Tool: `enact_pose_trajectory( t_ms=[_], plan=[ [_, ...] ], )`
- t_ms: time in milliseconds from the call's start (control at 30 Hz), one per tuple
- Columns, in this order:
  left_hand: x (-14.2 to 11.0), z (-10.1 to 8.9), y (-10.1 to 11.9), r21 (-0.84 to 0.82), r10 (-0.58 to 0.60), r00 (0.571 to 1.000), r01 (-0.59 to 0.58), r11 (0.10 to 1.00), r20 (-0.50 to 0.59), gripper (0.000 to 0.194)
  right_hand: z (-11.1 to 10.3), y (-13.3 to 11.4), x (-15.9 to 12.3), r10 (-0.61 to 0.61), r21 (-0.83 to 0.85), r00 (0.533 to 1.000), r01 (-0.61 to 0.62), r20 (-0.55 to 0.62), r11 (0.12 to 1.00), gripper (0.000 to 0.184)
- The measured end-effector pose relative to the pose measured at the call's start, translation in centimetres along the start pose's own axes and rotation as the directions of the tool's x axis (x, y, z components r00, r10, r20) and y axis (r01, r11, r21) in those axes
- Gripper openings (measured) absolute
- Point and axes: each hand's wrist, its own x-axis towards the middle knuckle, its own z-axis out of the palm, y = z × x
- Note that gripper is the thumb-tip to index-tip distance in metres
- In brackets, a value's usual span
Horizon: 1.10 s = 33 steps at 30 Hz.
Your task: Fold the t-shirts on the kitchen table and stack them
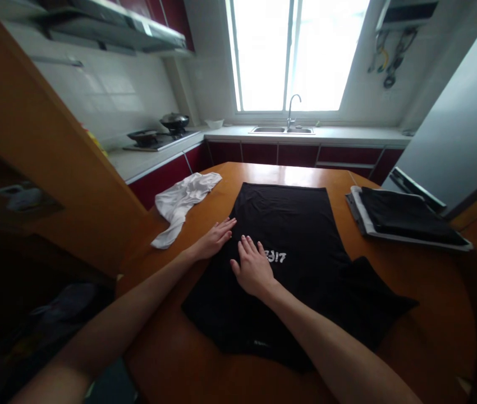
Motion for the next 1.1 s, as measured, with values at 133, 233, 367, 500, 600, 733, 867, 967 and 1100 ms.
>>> enact_pose_trajectory(
  t_ms=[133, 233, 367, 500, 600, 733, 867, 967, 1100],
  plan=[
    [-0.2, -0.1, -0.2, 0.047, 0.016, 0.999, -0.014, 0.999, -0.04, 0.055, -0.3, -0.2, -0.2, -0.071, -0.008, 0.997, 0.071, -0.012, 0.997, 0.062],
    [-0.4, 0.1, -0.6, 0.1, -0.015, 0.999, 0.011, 0.995, 0.037, 0.054, -0.1, -0.3, -0.4, -0.095, -0.012, 0.995, 0.096, 0.026, 0.995, 0.062],
    [-0.3, -0.2, -1.1, 0.046, -0.041, 0.999, 0.042, 0.998, -0.009, 0.055, 0.2, 0.0, -0.3, 0.034, -0.033, 0.999, -0.034, -0.008, 0.999, 0.062],
    [-0.1, -1.1, -1.6, -0.064, -0.011, 0.984, -0.001, 0.998, -0.18, 0.053, 0.1, 0.6, 0.0, 0.126, -0.032, 0.99, -0.128, -0.061, 0.991, 0.057],
    [-0.3, -1.7, -1.5, -0.137, 0.02, 0.957, -0.062, 0.989, -0.29, 0.046, -0.1, 0.8, 0.1, 0.156, -0.03, 0.985, -0.158, -0.07, 0.987, 0.055],
    [-0.7, -1.8, -0.6, -0.18, 0.113, 0.923, -0.19, 0.965, -0.369, 0.037, -0.3, 0.9, 0.1, 0.191, -0.052, 0.978, -0.196, -0.086, 0.979, 0.056],
    [-1.0, -1.2, 0.8, -0.21, 0.264, 0.911, -0.339, 0.917, -0.318, 0.033, -0.2, 1.4, 0.1, 0.23, -0.102, 0.969, -0.238, -0.086, 0.966, 0.055],
    [-1.2, -0.3, 1.8, -0.174, 0.374, 0.901, -0.413, 0.894, -0.221, 0.033, 0.0, 1.9, 0.2, 0.254, -0.136, 0.964, -0.263, -0.082, 0.955, 0.057],
    [-1.1, 0.8, 2.6, -0.033, 0.4, 0.9, -0.411, 0.911, -0.175, 0.033, 0.1, 2.1, 0.2, 0.255, -0.157, 0.964, -0.264, -0.075, 0.952, 0.058]
  ],
)
